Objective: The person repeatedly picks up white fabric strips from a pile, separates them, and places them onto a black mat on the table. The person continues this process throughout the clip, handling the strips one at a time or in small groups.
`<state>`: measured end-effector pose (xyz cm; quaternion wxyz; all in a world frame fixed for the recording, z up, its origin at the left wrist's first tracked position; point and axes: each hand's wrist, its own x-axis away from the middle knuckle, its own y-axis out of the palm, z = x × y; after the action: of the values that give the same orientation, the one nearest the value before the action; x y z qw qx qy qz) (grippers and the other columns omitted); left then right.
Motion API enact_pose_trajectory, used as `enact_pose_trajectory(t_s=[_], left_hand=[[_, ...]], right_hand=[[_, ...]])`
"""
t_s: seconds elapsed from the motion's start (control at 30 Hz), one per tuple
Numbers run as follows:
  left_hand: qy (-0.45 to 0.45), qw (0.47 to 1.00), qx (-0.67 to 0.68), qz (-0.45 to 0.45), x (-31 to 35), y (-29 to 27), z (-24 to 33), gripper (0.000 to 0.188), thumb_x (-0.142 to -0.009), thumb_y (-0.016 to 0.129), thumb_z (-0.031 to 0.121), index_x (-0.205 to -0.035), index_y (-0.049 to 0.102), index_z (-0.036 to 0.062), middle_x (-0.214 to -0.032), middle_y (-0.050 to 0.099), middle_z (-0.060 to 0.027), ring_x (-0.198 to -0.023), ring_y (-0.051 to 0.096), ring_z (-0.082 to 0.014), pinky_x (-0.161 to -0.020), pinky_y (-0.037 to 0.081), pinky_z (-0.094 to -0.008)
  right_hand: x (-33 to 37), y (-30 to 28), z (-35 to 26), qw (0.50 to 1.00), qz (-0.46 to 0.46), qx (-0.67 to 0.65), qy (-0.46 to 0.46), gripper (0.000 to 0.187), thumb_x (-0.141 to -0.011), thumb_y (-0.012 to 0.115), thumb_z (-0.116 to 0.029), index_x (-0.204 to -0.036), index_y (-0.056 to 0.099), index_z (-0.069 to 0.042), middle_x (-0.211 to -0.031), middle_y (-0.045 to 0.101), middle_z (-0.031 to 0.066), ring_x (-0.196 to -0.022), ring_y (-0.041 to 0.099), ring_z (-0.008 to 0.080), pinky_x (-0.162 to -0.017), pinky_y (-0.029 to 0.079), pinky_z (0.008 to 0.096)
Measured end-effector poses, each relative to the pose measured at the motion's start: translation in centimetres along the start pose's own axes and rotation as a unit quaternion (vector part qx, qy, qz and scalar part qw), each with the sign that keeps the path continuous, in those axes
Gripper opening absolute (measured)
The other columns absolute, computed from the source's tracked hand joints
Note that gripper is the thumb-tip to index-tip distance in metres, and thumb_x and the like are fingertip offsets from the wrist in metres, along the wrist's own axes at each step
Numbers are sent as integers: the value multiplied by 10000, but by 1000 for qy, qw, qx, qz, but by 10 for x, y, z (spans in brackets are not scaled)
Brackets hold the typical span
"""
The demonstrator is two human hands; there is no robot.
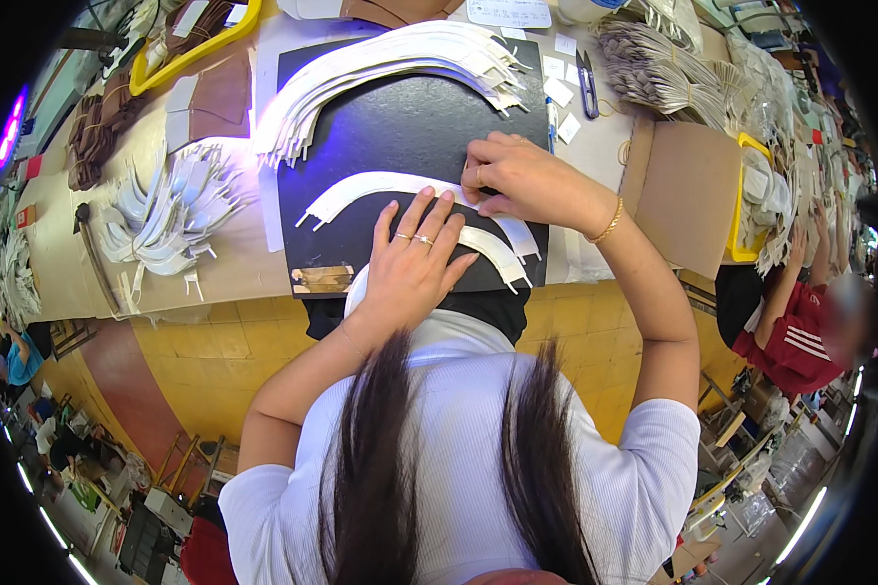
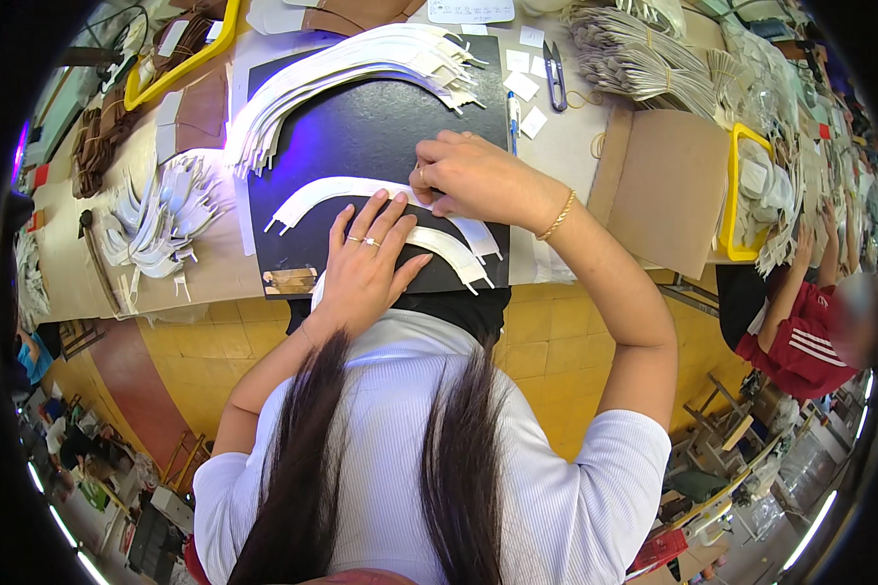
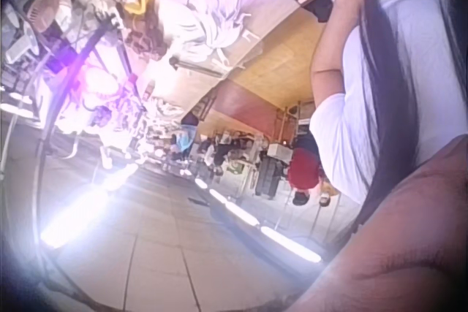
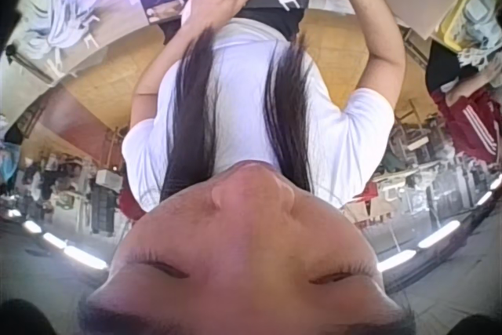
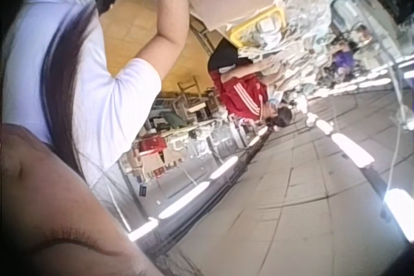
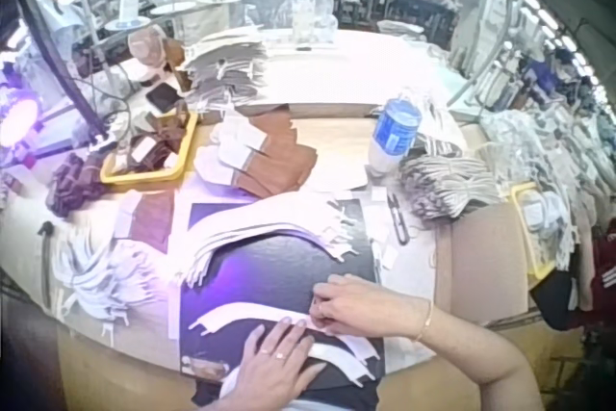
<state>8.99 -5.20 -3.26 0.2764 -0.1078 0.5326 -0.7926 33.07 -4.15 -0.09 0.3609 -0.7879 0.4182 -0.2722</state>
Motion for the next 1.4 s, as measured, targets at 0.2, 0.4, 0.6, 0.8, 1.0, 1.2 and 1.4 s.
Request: enact_pose_trajectory(t_s=[0.2,0.4,0.6,0.8,1.0,1.2,1.4], left_hand=[[-15,1000,-17,3,-1,3,4,575,-909,672,396,-1382,551,91,-1422,532,-95,-1403,400,-267,-1131,257,-528],[-8,999,-43,10,0,7,5,581,-901,665,439,-1357,576,91,-1430,505,-88,-1405,380,-265,-1099,287,-571],[-12,998,-52,18,0,9,5,567,-901,662,449,-1339,590,97,-1410,518,-75,-1396,386,-259,-1088,281,-594],[-32,998,-43,12,-1,7,9,560,-906,659,448,-1357,583,125,-1421,527,-57,-1405,392,-238,-1101,250,-586],[-28,998,-61,3,1,5,9,603,-900,653,472,-1384,555,125,-1452,496,-49,-1418,372,-232,-1112,240,-587],[-13,999,-48,3,3,6,5,636,-897,654,476,-1405,535,112,-1467,479,-60,-1426,358,-235,-1116,241,-582],[-24,999,-43,-3,1,6,7,636,-901,646,480,-1413,533,120,-1454,492,-59,-1416,371,-237,-1106,253,-575]], right_hand=[[-1,-2,-2,1000,-4,3,-2,167,-743,779,-122,-861,662,-119,-930,574,20,-956,561,244,-868,460,388],[5,1,2,1000,11,-5,-15,191,-745,785,-132,-897,668,-126,-970,573,21,-988,552,242,-861,452,385],[-8,-3,0,998,-34,43,-15,160,-772,766,-173,-892,679,-112,-965,572,18,-996,549,230,-847,436,369],[-8,-4,-1,998,-53,32,-16,116,-812,725,-187,-873,676,-102,-956,568,26,-984,548,224,-852,431,370],[5,-8,-9,1000,-18,-1,3,148,-807,731,-139,-946,687,-118,-967,569,29,-971,553,233,-845,439,376],[20,-2,-3,999,45,13,-1,339,-800,747,-128,-1136,741,-166,-999,584,30,-946,555,238,-845,450,370],[24,-1,0,997,57,-52,9,209,-797,751,-120,-1006,748,-113,-993,585,44,-940,555,252,-867,456,362]])
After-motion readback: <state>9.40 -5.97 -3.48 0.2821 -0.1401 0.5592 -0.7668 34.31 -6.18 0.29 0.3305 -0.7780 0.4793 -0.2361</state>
